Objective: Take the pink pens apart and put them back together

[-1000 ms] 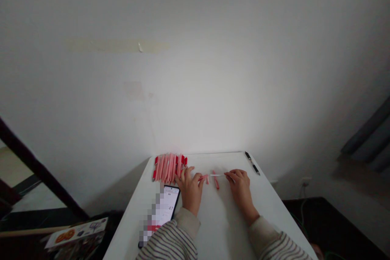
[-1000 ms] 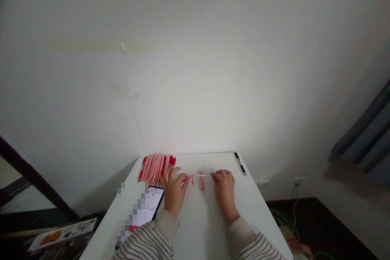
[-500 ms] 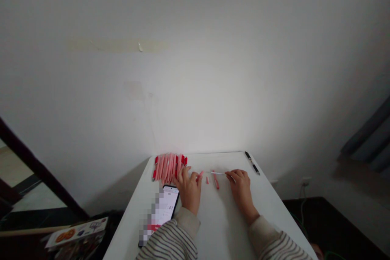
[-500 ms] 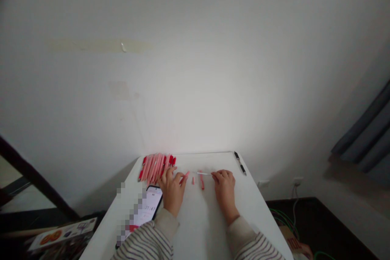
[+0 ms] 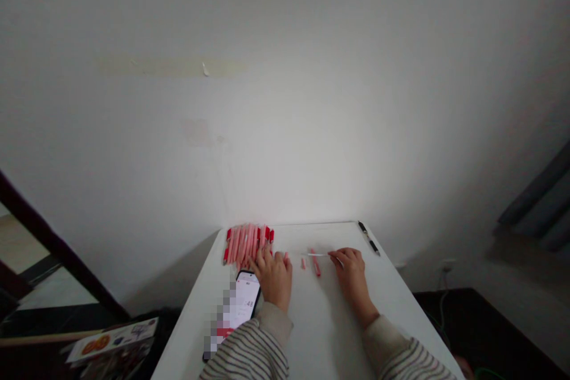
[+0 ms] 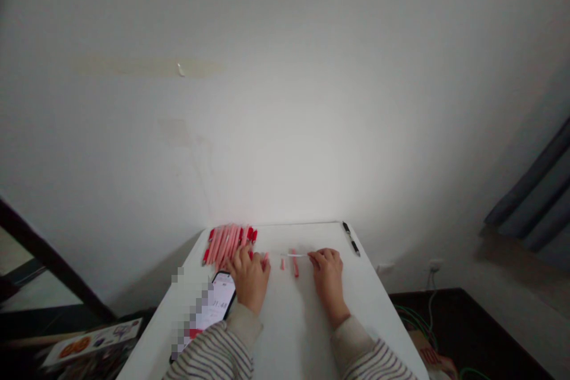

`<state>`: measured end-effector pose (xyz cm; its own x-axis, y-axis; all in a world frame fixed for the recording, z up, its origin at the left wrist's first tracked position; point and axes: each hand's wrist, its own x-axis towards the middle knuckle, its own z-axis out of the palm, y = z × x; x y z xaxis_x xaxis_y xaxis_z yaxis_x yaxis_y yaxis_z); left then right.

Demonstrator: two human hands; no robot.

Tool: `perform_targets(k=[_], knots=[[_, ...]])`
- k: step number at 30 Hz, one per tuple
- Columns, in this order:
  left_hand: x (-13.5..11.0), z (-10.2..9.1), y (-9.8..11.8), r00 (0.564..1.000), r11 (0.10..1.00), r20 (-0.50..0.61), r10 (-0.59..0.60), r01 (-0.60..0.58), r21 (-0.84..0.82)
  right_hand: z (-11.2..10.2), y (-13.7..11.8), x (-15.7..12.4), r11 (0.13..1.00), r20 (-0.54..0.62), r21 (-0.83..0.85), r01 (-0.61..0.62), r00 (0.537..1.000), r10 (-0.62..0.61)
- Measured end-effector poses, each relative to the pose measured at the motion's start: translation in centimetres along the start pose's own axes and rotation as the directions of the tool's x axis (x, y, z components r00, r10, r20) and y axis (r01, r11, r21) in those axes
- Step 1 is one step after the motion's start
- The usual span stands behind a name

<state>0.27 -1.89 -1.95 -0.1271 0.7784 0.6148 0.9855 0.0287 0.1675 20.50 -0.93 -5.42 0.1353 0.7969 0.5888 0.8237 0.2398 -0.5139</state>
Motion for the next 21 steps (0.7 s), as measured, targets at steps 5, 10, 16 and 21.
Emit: perform_targets(k=[5,10,16,21], knots=[[0.01,-0.01,0.06,1.0,1.0,-0.002,-0.004,0.004,0.023,0.01,-0.01,0.04,1.0,-0.012,0.005,0.017,1.0,-0.017],[-0.02,-0.04,0.04,1.0,1.0,-0.007,-0.009,0.009,0.022,0.19,0.07,0.08,1.0,-0.019,0.005,0.019,1.0,-0.019],[0.0,-0.04,0.06,1.0,1.0,0.002,-0.015,0.015,0.016,0.22,0.15,0.02,1.0,-0.017,0.008,0.02,1.0,-0.02],[0.0,-0.27,0.11,1.0,1.0,0.001,-0.016,0.016,0.013,0.26,0.25,-0.01,1.0,-0.03,0.008,0.017,0.999,-0.017]])
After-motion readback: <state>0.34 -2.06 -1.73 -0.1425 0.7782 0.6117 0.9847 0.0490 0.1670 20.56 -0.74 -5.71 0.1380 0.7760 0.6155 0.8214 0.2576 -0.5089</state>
